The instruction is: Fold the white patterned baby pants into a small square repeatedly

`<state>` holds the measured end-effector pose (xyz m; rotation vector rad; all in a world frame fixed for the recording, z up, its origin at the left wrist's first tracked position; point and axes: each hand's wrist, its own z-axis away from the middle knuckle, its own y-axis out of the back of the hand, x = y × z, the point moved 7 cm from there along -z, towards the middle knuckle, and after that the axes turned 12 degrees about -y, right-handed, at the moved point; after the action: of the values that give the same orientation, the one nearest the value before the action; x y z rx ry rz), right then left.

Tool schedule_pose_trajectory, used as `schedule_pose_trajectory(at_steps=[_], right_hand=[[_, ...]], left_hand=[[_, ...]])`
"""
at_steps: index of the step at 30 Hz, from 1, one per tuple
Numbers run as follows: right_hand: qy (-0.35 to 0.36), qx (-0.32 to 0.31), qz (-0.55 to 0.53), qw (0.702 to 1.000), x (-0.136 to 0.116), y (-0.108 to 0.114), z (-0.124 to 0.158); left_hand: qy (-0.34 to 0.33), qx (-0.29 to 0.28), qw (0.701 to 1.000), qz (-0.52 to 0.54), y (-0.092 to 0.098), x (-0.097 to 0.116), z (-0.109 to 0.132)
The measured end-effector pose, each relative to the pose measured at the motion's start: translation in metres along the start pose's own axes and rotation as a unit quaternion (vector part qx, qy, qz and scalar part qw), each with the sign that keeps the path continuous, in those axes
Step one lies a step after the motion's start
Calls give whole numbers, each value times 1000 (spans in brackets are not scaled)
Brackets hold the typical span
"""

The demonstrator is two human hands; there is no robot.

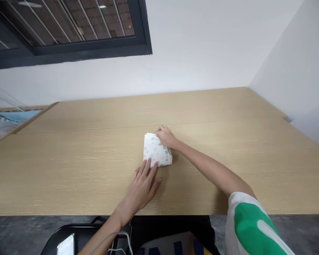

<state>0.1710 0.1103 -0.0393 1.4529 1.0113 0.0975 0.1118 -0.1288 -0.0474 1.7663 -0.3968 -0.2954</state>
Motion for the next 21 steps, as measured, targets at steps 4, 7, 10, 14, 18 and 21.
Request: schedule_pose_trajectory(at_steps=[4, 7, 10, 14, 18, 21], right_hand=[[4, 16, -17, 1000, 12, -5, -10], [-7, 24, -17, 1000, 23, -2, -28], [-30, 29, -4, 999, 33, 6, -48], [-48, 95, 20, 994, 29, 27, -57], [81, 59, 15, 995, -17, 24, -37], [193, -28, -15, 981, -55, 6, -9]], left_hand=[[-17, -39, 999, -4, -5, -8, -13], [-6, -83, 996, -4, -9, -21, -37], [12, -134, 991, 5, -11, -37, -65], [39, -168, 985, 8, -9, -55, -93], [48, -146, 988, 6, -12, -61, -103], [49, -111, 993, 8, -14, -62, -101]])
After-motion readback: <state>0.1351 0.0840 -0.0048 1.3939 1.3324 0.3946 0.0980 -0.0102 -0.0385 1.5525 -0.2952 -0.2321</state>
